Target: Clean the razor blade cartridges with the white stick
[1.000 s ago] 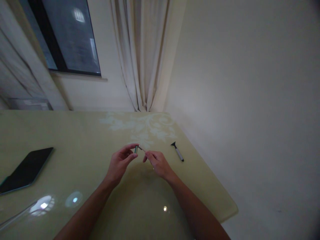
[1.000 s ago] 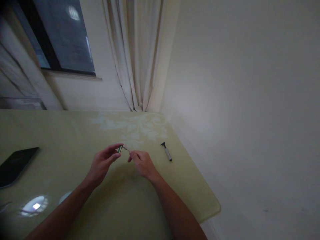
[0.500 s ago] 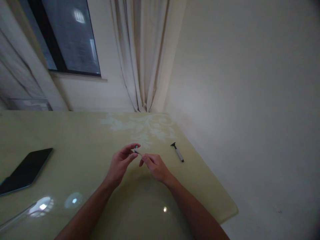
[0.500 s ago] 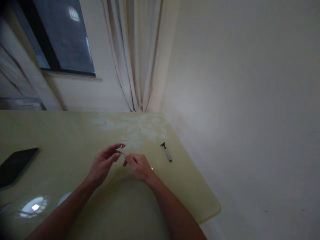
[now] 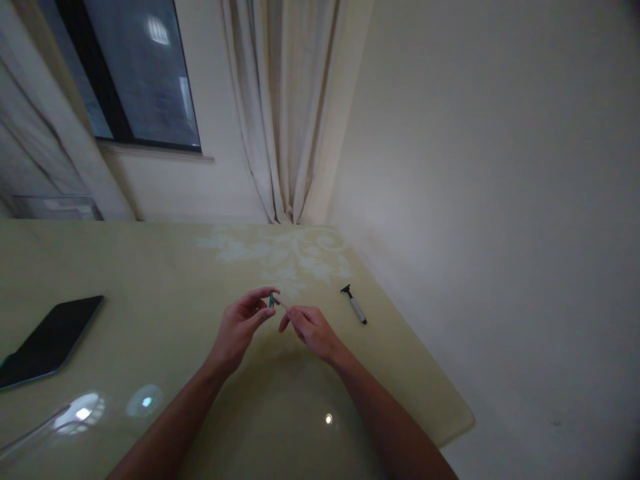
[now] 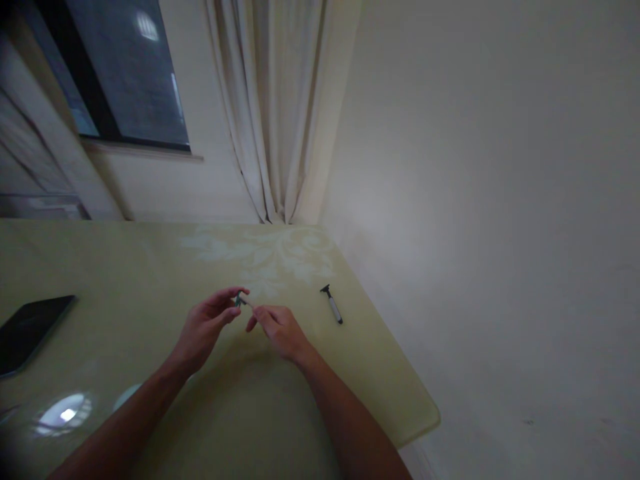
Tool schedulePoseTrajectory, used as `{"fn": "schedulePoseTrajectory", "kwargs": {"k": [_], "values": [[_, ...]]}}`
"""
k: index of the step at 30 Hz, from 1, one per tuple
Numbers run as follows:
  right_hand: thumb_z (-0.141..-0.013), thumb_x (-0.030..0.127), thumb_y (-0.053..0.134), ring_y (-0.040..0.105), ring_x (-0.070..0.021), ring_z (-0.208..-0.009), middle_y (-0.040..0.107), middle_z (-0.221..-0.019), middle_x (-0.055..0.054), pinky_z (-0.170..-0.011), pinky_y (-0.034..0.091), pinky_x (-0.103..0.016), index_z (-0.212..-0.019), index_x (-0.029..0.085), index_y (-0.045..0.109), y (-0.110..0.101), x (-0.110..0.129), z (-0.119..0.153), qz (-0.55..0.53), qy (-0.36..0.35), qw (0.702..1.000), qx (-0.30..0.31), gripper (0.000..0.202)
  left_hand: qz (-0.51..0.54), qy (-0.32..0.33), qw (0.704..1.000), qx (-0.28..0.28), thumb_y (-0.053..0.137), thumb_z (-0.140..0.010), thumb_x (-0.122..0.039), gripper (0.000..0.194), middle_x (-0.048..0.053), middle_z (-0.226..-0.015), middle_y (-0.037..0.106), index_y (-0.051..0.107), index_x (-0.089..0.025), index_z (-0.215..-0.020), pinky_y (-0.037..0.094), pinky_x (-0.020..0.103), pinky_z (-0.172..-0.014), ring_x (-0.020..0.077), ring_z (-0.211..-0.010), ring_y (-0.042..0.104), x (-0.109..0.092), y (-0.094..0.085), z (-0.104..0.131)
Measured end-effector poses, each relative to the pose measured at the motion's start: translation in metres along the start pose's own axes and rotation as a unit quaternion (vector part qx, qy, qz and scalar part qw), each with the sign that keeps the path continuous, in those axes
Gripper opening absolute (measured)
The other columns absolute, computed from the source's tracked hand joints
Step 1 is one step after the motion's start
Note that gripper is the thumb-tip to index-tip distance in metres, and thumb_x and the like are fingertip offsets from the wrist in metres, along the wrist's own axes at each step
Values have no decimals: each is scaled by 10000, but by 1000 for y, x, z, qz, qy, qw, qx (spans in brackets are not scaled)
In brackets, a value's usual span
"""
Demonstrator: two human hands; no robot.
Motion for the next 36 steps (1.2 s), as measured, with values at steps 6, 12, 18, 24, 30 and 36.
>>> {"fn": "schedulePoseTrajectory", "kwargs": {"k": [6, 12, 18, 24, 30, 36], "values": [[-1009, 761, 446, 381, -140, -586, 370, -584, 39, -590, 292, -275, -777, 166, 720, -1, 1, -1, 34, 12, 999, -33, 695, 2, -6, 1000, -6, 897, -726, -362, 437, 16, -793, 696, 828, -217, -1132, 483, 270, -682, 152, -717, 565, -2, 1, 2], [-1033, 689, 452, 428, -148, -627, 440, -624, 22, -631, 315, -282, -719, 181, 647, -1, 1, -1, 55, -14, 998, -25, 629, 10, -7, 1000, -6, 901, -725, -382, 439, 21, -821, 690, 832, -212, -1124, 460, 264, -681, 146, -725, 541, 0, 0, 1], [-1049, 673, 427, 439, -153, -639, 437, -622, 23, -633, 321, -282, -717, 191, 596, -1, 2, -1, 53, -14, 998, -21, 609, 16, -10, 1000, -1, 906, -726, -387, 448, 10, -787, 658, 830, -208, -1129, 445, 264, -684, 151, -734, 537, 1, 1, 1], [-1038, 693, 430, 429, -152, -633, 435, -623, 21, -631, 321, -287, -685, 199, 556, 1, 4, 0, 57, -21, 998, -23, 620, 5, -1, 1000, 10, 883, -771, -383, 423, 18, -816, 682, 823, -224, -1158, 454, 262, -700, 153, -745, 546, 4, -2, 0], [-1022, 731, 423, 413, -150, -630, 436, -634, 16, -616, 307, -291, -672, 205, 518, 2, 5, 1, 56, -11, 998, -13, 639, -3, 6, 1000, 3, 881, -768, -389, 425, 20, -801, 694, 823, -224, -1156, 457, 266, -688, 157, -726, 547, 4, -3, -1], [-1036, 697, 434, 400, -145, -610, 425, -609, 25, -596, 299, -285, -691, 202, 541, 3, 3, 2, 31, -7, 999, 26, 613, -8, 9, 1000, 11, 875, -773, -385, 424, 34, -865, 734, 819, -230, -1163, 470, 265, -702, 157, -754, 574, 4, -4, -1]]}}
Point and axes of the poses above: each hand's wrist, its own z-axis away from the middle knuckle, its own y-axis out of the palm, x = y × z, the point moved 1 cm from there along -z, towards the middle knuckle
